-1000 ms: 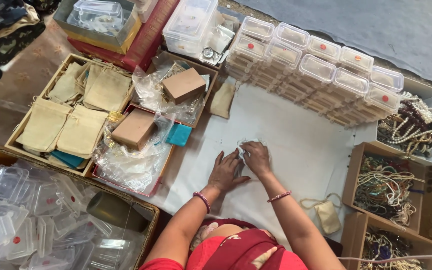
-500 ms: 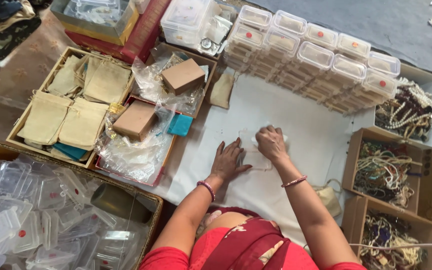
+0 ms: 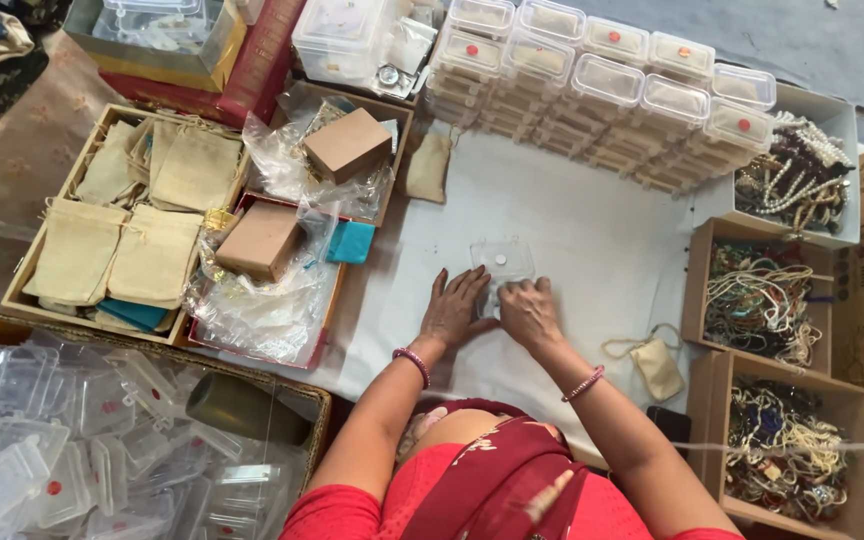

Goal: The person wipes a beaded necklace with a white cloth on a table, then places the necklace into a small cloth pouch and ties it closed. The person then wipes a clear plastic container with the cloth and places the pouch inside the container.

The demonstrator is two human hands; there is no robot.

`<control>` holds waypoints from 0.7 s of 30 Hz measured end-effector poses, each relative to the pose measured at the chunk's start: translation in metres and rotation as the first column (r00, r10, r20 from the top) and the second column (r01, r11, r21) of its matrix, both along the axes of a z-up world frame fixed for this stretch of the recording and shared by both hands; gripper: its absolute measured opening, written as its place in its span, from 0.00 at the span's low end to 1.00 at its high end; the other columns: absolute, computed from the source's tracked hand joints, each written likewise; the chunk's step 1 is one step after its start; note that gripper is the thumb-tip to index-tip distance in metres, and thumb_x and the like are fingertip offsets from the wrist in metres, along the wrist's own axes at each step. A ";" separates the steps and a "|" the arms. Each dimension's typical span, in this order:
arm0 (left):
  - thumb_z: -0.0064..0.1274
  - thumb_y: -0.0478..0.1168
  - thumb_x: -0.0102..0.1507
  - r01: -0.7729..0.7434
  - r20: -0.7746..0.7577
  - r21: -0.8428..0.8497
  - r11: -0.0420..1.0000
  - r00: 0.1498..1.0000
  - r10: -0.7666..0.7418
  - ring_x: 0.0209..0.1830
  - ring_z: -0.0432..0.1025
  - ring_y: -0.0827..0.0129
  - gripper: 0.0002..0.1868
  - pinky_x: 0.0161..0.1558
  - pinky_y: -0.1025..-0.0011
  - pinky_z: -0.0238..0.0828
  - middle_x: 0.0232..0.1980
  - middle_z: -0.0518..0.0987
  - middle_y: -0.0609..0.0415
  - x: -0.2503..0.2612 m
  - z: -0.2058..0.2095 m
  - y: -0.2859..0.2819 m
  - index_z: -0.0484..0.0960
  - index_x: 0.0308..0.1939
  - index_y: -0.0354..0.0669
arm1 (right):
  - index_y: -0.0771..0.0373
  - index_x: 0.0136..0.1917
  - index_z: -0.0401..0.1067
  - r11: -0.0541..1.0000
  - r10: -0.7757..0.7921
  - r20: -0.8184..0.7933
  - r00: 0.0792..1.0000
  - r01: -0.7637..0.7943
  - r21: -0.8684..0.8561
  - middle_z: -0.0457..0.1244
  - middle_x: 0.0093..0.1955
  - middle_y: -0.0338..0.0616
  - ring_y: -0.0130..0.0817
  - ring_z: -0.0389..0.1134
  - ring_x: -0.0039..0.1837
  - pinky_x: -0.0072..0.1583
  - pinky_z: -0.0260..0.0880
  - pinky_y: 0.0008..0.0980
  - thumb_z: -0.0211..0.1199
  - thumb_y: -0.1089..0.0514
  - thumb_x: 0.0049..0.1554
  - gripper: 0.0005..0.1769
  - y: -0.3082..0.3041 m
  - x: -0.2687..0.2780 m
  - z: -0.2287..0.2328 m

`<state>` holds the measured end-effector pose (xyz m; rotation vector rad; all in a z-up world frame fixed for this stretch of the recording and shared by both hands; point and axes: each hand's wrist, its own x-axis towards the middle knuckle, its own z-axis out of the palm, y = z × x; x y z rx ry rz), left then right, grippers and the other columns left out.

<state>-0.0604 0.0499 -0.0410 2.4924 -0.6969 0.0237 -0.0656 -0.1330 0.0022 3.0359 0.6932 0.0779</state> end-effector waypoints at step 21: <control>0.63 0.68 0.54 -0.012 -0.031 -0.039 0.999 0.999 0.011 0.79 0.52 0.53 0.51 0.76 0.45 0.37 0.78 0.58 0.39 -0.003 0.017 0.006 0.65 0.75 0.50 | 0.69 0.54 0.74 0.105 -0.196 -0.634 0.748 0.659 0.745 0.67 0.50 0.51 0.40 0.68 0.50 0.54 0.66 0.41 0.60 0.57 0.56 0.16 -0.041 0.055 -0.018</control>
